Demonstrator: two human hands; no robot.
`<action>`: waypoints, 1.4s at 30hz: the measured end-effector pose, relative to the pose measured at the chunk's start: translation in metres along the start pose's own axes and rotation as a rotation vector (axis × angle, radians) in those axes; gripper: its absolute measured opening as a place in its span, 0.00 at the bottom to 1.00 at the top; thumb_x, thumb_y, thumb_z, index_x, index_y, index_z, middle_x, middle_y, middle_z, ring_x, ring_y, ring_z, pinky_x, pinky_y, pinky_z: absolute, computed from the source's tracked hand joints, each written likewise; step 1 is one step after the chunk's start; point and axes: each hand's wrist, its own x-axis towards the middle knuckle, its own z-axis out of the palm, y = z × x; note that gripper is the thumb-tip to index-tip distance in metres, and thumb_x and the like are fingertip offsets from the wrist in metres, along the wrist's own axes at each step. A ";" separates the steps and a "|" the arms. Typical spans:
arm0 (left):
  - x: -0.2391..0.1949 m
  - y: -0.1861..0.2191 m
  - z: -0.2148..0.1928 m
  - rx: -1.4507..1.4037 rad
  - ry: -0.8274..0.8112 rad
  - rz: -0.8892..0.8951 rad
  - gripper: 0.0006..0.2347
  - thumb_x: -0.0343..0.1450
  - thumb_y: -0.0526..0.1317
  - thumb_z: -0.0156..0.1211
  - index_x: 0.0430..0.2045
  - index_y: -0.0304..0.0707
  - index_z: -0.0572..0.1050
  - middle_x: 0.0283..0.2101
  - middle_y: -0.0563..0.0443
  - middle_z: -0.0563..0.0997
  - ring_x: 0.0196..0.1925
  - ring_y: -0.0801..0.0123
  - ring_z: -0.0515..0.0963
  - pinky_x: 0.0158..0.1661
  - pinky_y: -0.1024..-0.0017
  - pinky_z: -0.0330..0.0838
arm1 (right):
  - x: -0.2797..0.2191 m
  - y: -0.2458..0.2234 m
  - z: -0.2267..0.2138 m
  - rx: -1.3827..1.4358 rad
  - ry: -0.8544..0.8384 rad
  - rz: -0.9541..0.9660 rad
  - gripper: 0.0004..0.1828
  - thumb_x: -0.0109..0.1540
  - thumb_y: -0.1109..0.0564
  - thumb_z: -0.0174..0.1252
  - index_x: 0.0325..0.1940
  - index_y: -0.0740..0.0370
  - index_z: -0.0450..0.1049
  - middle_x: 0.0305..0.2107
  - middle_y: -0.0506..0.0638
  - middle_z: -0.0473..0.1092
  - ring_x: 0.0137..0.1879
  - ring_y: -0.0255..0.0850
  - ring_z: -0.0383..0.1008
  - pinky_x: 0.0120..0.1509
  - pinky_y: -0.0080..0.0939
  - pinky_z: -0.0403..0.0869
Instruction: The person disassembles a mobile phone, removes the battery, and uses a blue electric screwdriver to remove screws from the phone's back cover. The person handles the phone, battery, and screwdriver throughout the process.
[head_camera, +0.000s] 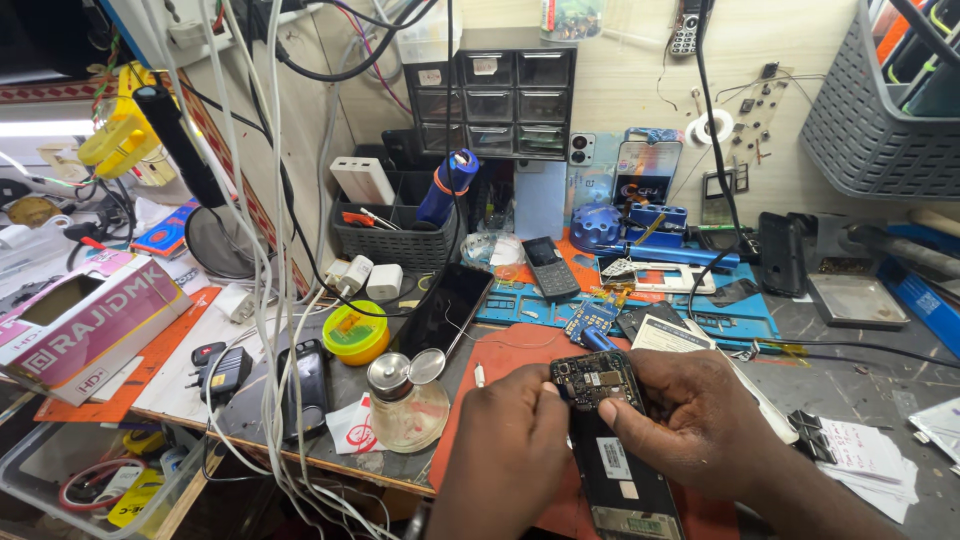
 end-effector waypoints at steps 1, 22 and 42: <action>0.000 -0.004 -0.003 -0.158 -0.062 -0.041 0.10 0.73 0.38 0.51 0.33 0.30 0.80 0.24 0.43 0.83 0.24 0.63 0.83 0.28 0.66 0.77 | 0.000 0.002 0.000 0.086 -0.015 0.041 0.10 0.57 0.56 0.64 0.36 0.67 0.81 0.20 0.44 0.73 0.27 0.27 0.66 0.27 0.32 0.69; 0.004 -0.052 0.005 -0.793 -0.277 -0.100 0.06 0.71 0.33 0.61 0.30 0.24 0.80 0.27 0.47 0.83 0.26 0.74 0.81 0.31 0.76 0.76 | 0.011 0.028 -0.009 0.562 -0.229 0.293 0.18 0.58 0.58 0.59 0.49 0.74 0.75 0.34 0.60 0.82 0.35 0.38 0.82 0.41 0.40 0.82; -0.009 -0.046 0.017 -0.582 -0.043 -0.006 0.09 0.69 0.35 0.62 0.19 0.33 0.74 0.16 0.58 0.72 0.18 0.83 0.66 0.20 0.77 0.58 | 0.007 0.009 -0.005 0.500 -0.310 0.310 0.19 0.57 0.60 0.62 0.51 0.71 0.74 0.36 0.56 0.81 0.40 0.35 0.81 0.46 0.38 0.81</action>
